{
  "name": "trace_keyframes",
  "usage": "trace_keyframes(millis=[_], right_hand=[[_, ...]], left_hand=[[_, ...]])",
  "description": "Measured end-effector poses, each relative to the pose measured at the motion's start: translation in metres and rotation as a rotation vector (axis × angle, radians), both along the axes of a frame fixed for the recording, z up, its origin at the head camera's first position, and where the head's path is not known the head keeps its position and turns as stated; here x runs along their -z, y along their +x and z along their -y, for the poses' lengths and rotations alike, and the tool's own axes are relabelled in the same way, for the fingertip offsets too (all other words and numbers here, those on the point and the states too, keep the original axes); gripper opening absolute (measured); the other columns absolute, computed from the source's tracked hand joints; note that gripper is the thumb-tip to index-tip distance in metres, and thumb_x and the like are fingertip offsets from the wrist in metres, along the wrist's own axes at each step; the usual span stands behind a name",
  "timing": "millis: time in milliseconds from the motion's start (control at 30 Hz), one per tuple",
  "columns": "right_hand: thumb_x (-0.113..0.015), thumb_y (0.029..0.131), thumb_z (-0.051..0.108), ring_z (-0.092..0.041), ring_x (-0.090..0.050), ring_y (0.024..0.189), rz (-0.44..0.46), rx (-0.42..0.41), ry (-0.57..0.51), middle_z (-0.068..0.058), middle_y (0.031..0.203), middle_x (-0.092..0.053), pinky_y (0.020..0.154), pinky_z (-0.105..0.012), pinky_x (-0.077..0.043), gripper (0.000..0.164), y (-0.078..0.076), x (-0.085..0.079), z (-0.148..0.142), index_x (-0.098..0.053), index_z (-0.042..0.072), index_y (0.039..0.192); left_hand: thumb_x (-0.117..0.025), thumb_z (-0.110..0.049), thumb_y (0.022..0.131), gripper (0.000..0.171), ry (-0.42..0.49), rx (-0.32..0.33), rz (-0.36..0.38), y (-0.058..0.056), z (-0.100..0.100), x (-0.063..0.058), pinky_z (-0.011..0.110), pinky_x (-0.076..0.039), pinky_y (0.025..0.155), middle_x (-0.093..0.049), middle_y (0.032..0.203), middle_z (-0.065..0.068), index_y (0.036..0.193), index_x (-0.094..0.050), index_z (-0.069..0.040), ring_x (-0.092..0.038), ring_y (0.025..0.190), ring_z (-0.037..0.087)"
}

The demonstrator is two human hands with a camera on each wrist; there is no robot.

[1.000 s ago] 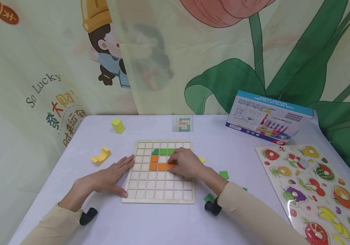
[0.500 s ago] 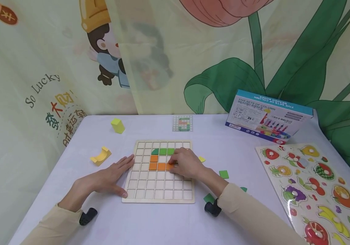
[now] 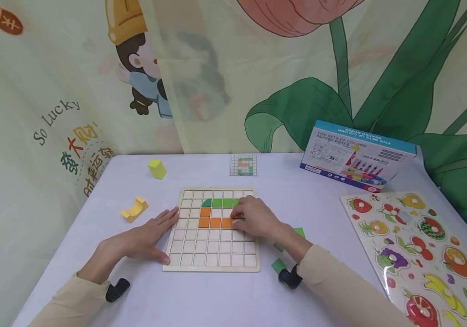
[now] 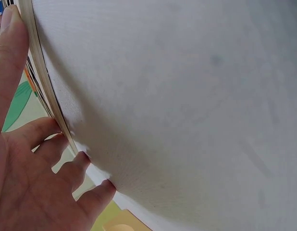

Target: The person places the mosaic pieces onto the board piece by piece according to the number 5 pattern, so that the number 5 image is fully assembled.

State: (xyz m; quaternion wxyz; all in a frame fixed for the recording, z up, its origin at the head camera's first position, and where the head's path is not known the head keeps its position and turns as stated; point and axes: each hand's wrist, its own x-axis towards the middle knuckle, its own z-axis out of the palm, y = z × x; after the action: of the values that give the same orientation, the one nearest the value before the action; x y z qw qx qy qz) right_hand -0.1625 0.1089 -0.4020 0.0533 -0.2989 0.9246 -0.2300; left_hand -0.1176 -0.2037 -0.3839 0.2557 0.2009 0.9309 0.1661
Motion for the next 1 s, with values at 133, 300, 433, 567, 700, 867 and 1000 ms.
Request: trace_keyframes(millis=[133,300,433,567,700,867,1000], right_hand=[[-0.077,0.082,0.021,-0.015,-0.054,0.093,0.037,0.047,-0.02,0.002,0.098,-0.067,0.081,-0.032,-0.049,0.023,-0.005,-0.005,-0.024,-0.076,0.012,0.103],[-0.075,0.084,0.019,-0.02,-0.056,0.099,0.114,0.151,-0.024,0.0,0.103,-0.067,0.088,-0.039,-0.051,0.025,-0.012,-0.011,-0.055,-0.074,0.012,0.108],[-0.076,0.082,0.017,-0.021,-0.059,0.1,0.127,0.167,0.015,-0.002,0.103,-0.068,0.091,-0.043,-0.052,0.026,-0.014,-0.01,-0.072,-0.074,0.011,0.108],[-0.077,0.082,0.016,-0.02,-0.06,0.098,0.142,0.156,0.03,-0.002,0.103,-0.069,0.091,-0.041,-0.053,0.028,-0.016,-0.006,-0.079,-0.074,0.011,0.109],[-0.077,0.082,0.018,-0.018,-0.058,0.095,0.129,0.153,0.029,-0.002,0.103,-0.067,0.088,-0.039,-0.053,0.029,-0.015,-0.001,-0.081,-0.073,0.011,0.11],[-0.077,0.082,0.019,-0.017,-0.056,0.092,0.104,0.159,0.047,-0.001,0.101,-0.066,0.086,-0.037,-0.052,0.029,-0.013,0.002,-0.078,-0.073,0.011,0.11],[-0.076,0.083,0.017,-0.016,-0.056,0.09,0.103,0.161,0.05,-0.001,0.1,-0.066,0.085,-0.036,-0.052,0.025,-0.013,0.001,-0.076,-0.073,0.011,0.107]], left_hand=[[-0.085,-0.036,0.069,0.115,0.005,0.0,-0.002,0.0,0.0,-0.001,0.058,-0.014,0.121,-0.001,0.165,0.009,0.155,-0.015,-0.003,-0.003,0.152,0.033],[-0.085,-0.036,0.07,0.115,-0.005,-0.002,-0.001,0.0,-0.001,-0.002,0.057,-0.014,0.121,-0.001,0.165,0.009,0.155,-0.015,-0.003,-0.003,0.152,0.033],[-0.085,-0.036,0.07,0.115,-0.018,-0.001,-0.004,0.0,-0.001,-0.001,0.057,-0.015,0.121,0.0,0.165,0.008,0.155,-0.015,-0.003,-0.003,0.152,0.033],[-0.085,-0.035,0.07,0.115,-0.025,-0.005,0.0,0.0,-0.002,-0.001,0.056,-0.015,0.121,0.0,0.165,0.008,0.155,-0.014,-0.004,-0.003,0.152,0.033],[-0.085,-0.036,0.07,0.115,-0.022,-0.008,0.002,-0.001,-0.003,0.0,0.056,-0.015,0.121,0.0,0.165,0.008,0.155,-0.014,-0.004,-0.002,0.152,0.032],[-0.085,-0.037,0.069,0.115,-0.008,0.001,-0.003,0.0,-0.002,0.001,0.058,-0.015,0.121,-0.001,0.165,0.01,0.155,-0.015,-0.002,-0.004,0.152,0.034],[-0.084,-0.038,0.07,0.115,-0.015,0.005,-0.009,0.0,-0.001,0.001,0.057,-0.016,0.121,-0.001,0.165,0.01,0.155,-0.015,-0.003,-0.004,0.152,0.034]])
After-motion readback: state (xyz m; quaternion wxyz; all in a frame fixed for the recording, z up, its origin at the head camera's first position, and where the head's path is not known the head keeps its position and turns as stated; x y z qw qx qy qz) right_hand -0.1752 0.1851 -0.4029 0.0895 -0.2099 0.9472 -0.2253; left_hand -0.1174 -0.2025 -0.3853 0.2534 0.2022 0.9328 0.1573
